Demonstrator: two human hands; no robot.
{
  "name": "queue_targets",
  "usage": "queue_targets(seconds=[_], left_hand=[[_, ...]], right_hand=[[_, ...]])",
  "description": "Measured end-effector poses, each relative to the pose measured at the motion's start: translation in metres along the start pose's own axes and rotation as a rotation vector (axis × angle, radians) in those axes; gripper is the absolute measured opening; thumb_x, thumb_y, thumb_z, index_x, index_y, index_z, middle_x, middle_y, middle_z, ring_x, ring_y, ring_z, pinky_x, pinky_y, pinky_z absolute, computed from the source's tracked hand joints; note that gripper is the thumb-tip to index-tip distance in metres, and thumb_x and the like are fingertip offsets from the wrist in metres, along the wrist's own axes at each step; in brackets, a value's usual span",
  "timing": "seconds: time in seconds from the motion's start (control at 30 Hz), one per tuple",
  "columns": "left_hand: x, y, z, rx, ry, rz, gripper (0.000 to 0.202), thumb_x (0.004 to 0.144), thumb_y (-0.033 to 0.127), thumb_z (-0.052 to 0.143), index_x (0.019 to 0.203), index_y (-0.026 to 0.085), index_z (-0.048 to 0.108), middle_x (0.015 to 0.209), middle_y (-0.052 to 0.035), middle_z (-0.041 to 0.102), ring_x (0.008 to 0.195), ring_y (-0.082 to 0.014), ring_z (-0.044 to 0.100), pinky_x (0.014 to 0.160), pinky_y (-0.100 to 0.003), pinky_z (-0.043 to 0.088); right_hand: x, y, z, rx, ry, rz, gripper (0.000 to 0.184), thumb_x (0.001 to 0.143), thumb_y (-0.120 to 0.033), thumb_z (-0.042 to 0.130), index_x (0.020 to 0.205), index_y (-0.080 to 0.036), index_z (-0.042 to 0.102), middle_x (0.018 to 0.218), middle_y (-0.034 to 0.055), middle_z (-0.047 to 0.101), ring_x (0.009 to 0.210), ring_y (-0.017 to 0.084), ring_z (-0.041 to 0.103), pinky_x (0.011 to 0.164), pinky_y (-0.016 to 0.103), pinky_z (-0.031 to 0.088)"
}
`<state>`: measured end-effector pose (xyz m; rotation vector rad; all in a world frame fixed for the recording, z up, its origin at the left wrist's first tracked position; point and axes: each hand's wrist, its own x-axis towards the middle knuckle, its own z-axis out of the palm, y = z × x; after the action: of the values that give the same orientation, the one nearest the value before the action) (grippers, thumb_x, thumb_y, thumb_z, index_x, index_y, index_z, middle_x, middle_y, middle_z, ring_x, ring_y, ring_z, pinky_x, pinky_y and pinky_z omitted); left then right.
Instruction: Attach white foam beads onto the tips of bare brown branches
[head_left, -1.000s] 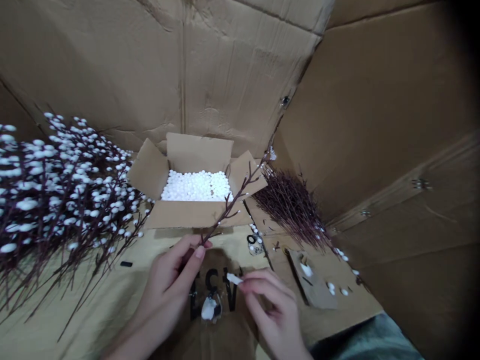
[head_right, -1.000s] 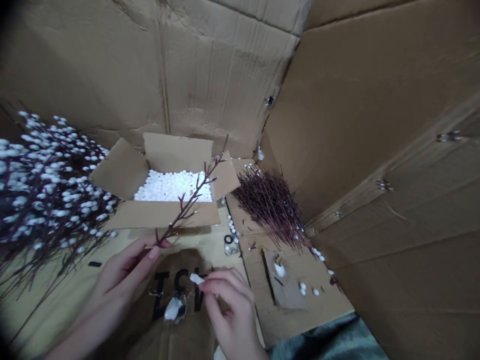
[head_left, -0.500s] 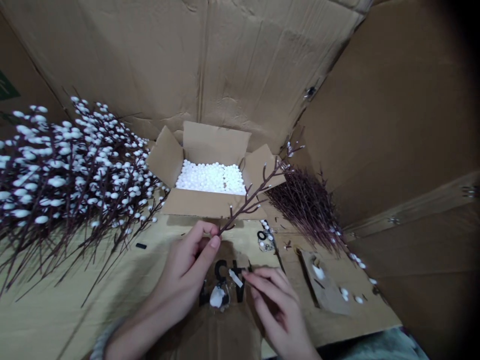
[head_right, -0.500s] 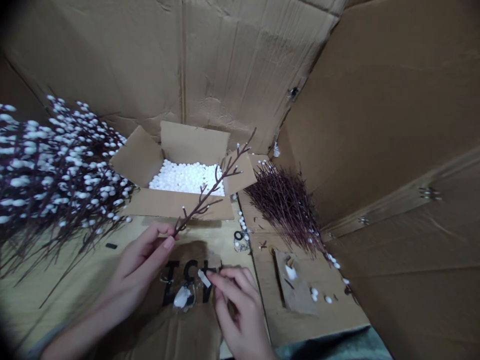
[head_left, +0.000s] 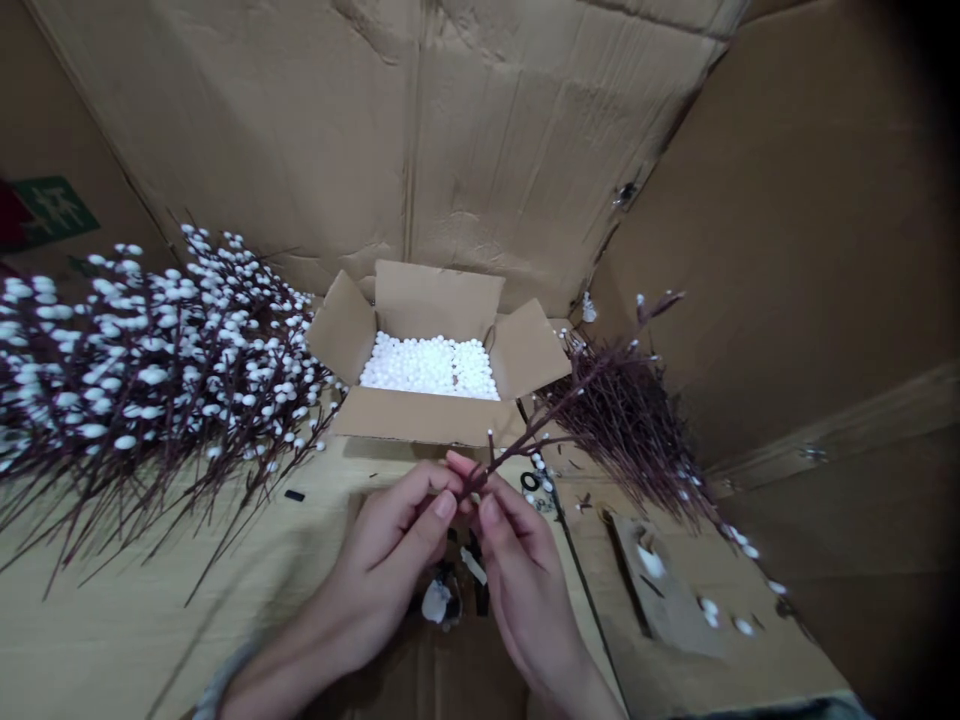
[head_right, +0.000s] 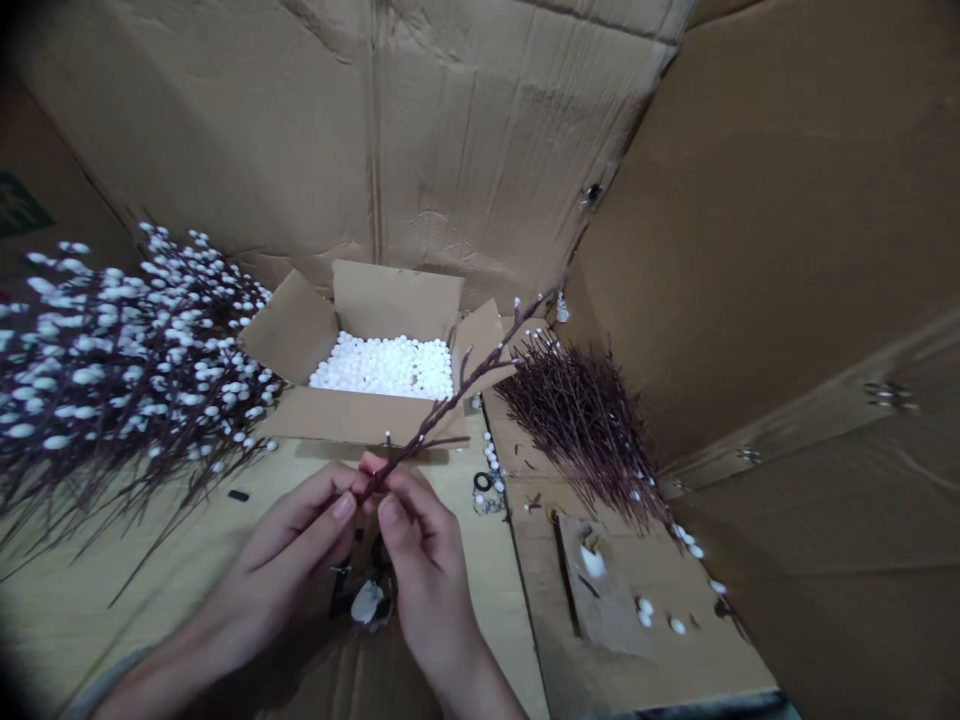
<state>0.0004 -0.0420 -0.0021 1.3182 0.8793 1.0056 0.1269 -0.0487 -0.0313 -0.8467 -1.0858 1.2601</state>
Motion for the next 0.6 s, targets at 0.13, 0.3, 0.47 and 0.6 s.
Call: queue_targets(seconds=[0.13, 0.3, 0.47, 0.6], left_hand=[[0.001, -0.009, 0.008, -0.112, -0.006, -0.024, 0.029, 0.093, 0.041, 0.045, 0.077, 0.019, 0.054, 0.055, 0.0064, 0.032, 0.049, -0.0094, 0.027, 0.046, -0.023, 0.023], [0.007, -0.008, 0.014, -0.052, 0.023, -0.083, 0.025, 0.091, 0.039, 0.049, 0.084, 0.018, 0.061, 0.056, 0.0031, 0.052, 0.052, -0.0117, 0.047, 0.050, -0.023, 0.037], [0.015, 0.017, 0.002, 0.260, 0.182, 0.103, 0.023, 0.087, 0.033, 0.054, 0.077, 0.017, 0.067, 0.075, -0.0031, 0.069, 0.073, -0.0177, 0.063, 0.066, -0.028, 0.049], [0.039, 0.045, -0.015, 0.614, 0.440, 0.240, 0.020, 0.084, 0.033, 0.056, 0.087, 0.018, 0.069, 0.081, -0.0053, 0.072, 0.073, -0.0201, 0.066, 0.066, -0.031, 0.050]], right_hand=[[0.002, -0.004, 0.002, 0.069, -0.006, 0.016, 0.022, 0.088, -0.038, 0.057, 0.104, -0.030, 0.071, 0.110, 0.0030, 0.069, 0.106, 0.019, 0.061, 0.097, 0.034, 0.046], [0.004, -0.010, -0.004, 0.146, 0.064, 0.039, 0.016, 0.086, -0.036, 0.060, 0.092, -0.027, 0.072, 0.096, 0.0019, 0.071, 0.087, 0.016, 0.064, 0.081, 0.029, 0.052], [0.015, -0.023, -0.022, 0.189, 0.137, -0.023, 0.016, 0.083, -0.038, 0.064, 0.079, -0.023, 0.069, 0.069, -0.0017, 0.067, 0.063, 0.010, 0.059, 0.060, 0.019, 0.048], [0.019, -0.026, -0.031, 0.222, 0.213, -0.033, 0.023, 0.079, -0.043, 0.067, 0.074, -0.021, 0.067, 0.050, -0.0056, 0.051, 0.046, 0.005, 0.042, 0.045, 0.015, 0.035]])
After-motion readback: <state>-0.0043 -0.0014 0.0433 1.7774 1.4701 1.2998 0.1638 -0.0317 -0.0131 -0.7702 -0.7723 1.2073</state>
